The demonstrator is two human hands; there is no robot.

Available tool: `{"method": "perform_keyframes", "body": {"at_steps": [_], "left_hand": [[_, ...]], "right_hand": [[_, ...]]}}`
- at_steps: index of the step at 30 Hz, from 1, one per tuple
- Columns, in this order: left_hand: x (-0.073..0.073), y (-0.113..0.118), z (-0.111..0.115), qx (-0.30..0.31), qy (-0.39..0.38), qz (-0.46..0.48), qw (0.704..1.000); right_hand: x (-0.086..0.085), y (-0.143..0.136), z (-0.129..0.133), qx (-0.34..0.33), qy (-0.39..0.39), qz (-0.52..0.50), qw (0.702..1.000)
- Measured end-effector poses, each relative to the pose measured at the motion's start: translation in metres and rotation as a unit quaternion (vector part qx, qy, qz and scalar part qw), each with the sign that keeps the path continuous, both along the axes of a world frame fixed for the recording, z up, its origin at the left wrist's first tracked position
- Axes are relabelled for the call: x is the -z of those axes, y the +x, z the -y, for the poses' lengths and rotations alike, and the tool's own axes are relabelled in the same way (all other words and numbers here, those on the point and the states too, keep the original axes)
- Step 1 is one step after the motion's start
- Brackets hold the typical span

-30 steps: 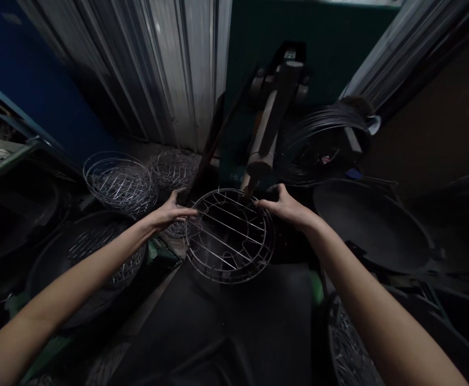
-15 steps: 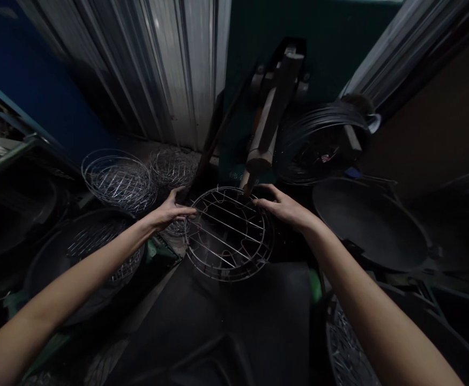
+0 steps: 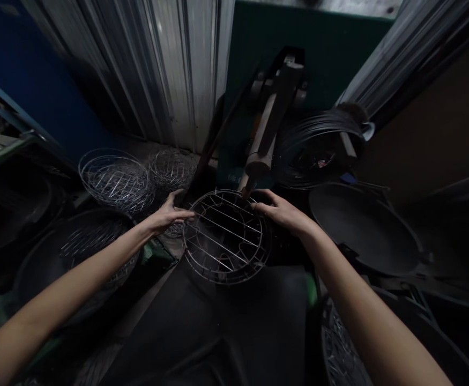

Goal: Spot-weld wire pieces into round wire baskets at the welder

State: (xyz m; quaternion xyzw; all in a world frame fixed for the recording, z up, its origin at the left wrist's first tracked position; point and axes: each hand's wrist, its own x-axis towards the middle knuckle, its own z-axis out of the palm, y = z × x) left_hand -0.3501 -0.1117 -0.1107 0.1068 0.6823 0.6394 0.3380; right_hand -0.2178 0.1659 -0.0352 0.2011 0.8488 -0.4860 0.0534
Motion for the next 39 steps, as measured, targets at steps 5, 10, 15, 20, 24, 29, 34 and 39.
{"method": "perform_keyframes", "body": {"at_steps": [5, 10, 15, 20, 24, 29, 34, 39], "left_hand": [[0.005, -0.002, 0.001, 0.007, 0.011, -0.004, 1.0], [0.001, -0.002, 0.001, 0.001, 0.002, -0.012, 1.0], [-0.011, 0.001, -0.001, -0.004, -0.016, -0.011, 1.0], [-0.009, 0.003, 0.0, 0.002, -0.006, -0.008, 1.0], [-0.002, 0.007, 0.0, 0.003, 0.005, 0.001, 1.0], [-0.005, 0.012, -0.001, -0.018, 0.007, 0.009, 1.0], [-0.005, 0.014, 0.0, -0.015, 0.013, 0.007, 1.0], [-0.004, 0.015, -0.001, -0.014, 0.012, 0.01, 1.0]], "right_hand": [[0.005, 0.0, -0.003, 0.001, 0.0, 0.004, 1.0], [0.001, 0.001, 0.0, -0.013, 0.018, 0.009, 1.0], [-0.001, 0.0, 0.002, -0.013, -0.001, 0.006, 1.0], [0.002, 0.0, 0.002, 0.023, -0.02, 0.006, 1.0], [0.004, -0.001, 0.001, 0.036, -0.017, 0.016, 0.999], [0.006, -0.002, -0.004, 0.024, -0.009, 0.009, 1.0], [0.009, -0.003, -0.006, 0.005, -0.016, 0.0, 1.0], [0.01, -0.004, -0.003, 0.018, -0.058, 0.003, 0.998]]}}
